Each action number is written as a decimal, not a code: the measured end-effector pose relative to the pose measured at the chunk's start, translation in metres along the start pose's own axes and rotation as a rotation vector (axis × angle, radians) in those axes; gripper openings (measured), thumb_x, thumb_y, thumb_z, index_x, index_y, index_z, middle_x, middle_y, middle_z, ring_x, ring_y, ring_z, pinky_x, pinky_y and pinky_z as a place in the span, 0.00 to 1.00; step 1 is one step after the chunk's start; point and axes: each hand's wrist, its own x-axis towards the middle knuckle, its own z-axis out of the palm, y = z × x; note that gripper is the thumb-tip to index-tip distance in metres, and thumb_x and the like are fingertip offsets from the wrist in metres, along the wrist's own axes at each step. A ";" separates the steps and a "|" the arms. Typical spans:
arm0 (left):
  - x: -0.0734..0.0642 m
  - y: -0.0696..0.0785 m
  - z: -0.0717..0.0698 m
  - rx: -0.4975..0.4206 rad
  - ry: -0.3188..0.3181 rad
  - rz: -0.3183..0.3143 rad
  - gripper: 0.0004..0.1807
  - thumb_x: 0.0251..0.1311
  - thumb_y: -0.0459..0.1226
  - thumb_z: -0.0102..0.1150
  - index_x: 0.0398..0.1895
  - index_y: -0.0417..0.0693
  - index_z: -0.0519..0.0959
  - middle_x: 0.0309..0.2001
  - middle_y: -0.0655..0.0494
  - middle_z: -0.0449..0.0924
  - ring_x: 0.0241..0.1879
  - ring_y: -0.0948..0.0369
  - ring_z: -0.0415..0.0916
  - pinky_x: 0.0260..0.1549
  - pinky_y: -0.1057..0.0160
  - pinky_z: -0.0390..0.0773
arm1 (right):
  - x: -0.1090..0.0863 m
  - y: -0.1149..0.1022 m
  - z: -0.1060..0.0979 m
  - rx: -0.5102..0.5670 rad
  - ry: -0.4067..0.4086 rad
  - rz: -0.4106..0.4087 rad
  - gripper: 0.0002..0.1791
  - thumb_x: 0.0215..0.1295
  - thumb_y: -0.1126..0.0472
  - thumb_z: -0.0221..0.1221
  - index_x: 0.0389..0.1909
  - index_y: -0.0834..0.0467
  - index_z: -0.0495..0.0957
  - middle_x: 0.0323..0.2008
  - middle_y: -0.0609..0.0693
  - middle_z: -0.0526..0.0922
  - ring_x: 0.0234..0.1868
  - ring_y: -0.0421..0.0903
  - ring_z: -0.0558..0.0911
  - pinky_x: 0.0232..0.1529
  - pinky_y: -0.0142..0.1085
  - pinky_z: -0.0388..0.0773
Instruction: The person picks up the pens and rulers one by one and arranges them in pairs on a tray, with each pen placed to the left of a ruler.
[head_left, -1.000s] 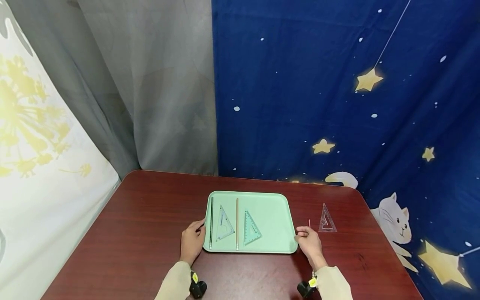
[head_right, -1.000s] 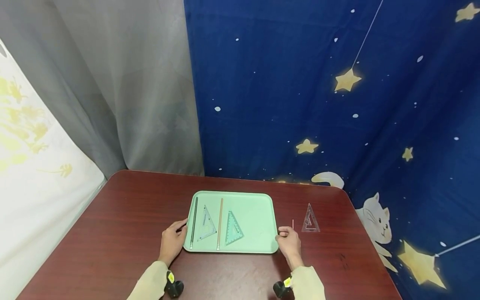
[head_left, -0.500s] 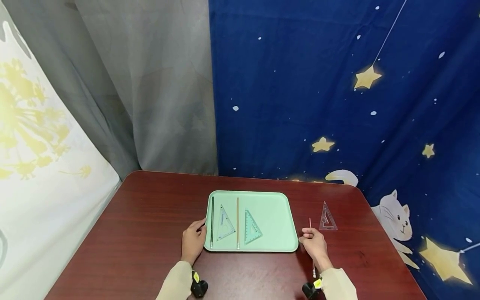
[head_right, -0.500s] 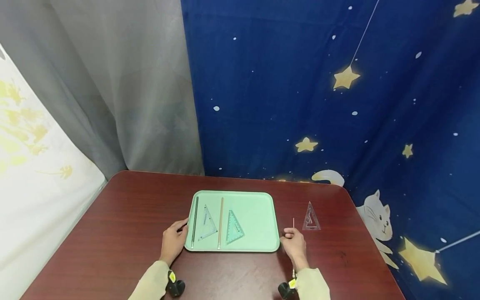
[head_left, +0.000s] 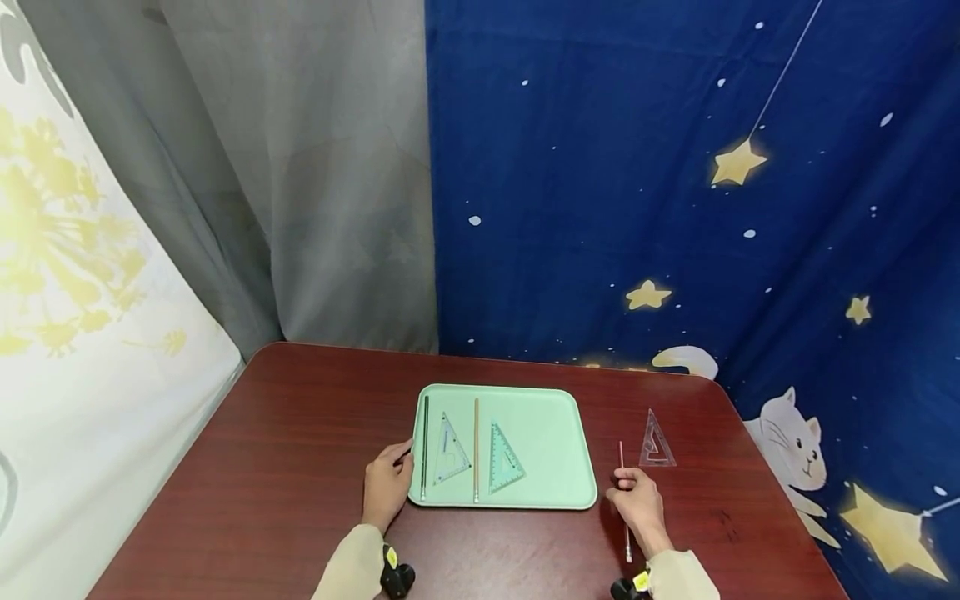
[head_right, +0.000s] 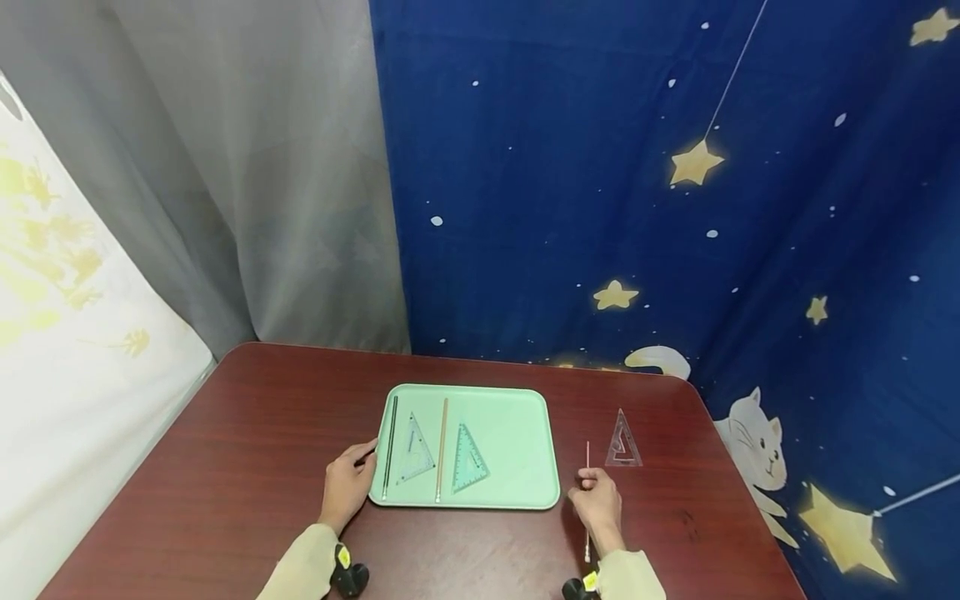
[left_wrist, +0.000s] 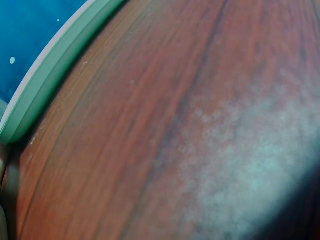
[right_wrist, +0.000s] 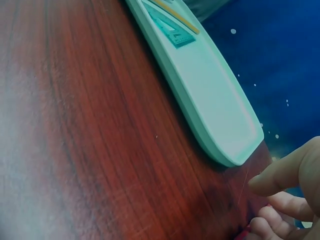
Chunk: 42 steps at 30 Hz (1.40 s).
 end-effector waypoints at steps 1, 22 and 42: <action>0.000 0.000 0.000 -0.001 -0.001 -0.001 0.16 0.64 0.32 0.55 0.54 0.43 0.80 0.49 0.47 0.82 0.41 0.54 0.83 0.36 0.61 0.80 | -0.001 0.001 -0.001 -0.012 0.003 -0.006 0.21 0.43 0.68 0.62 0.43 0.68 0.78 0.35 0.61 0.81 0.33 0.51 0.78 0.33 0.35 0.69; -0.001 0.000 0.002 0.015 0.015 0.000 0.16 0.64 0.32 0.55 0.54 0.43 0.81 0.48 0.46 0.82 0.42 0.52 0.83 0.37 0.59 0.81 | -0.001 0.011 -0.009 -0.138 0.015 -0.029 0.26 0.35 0.70 0.62 0.43 0.72 0.74 0.33 0.65 0.79 0.35 0.57 0.78 0.34 0.44 0.73; -0.001 0.000 0.000 0.008 0.006 -0.008 0.16 0.65 0.33 0.54 0.54 0.43 0.80 0.50 0.45 0.81 0.43 0.51 0.83 0.38 0.57 0.82 | -0.002 0.006 -0.009 -0.059 -0.048 0.043 0.22 0.43 0.71 0.59 0.43 0.75 0.74 0.29 0.60 0.82 0.19 0.44 0.78 0.19 0.37 0.77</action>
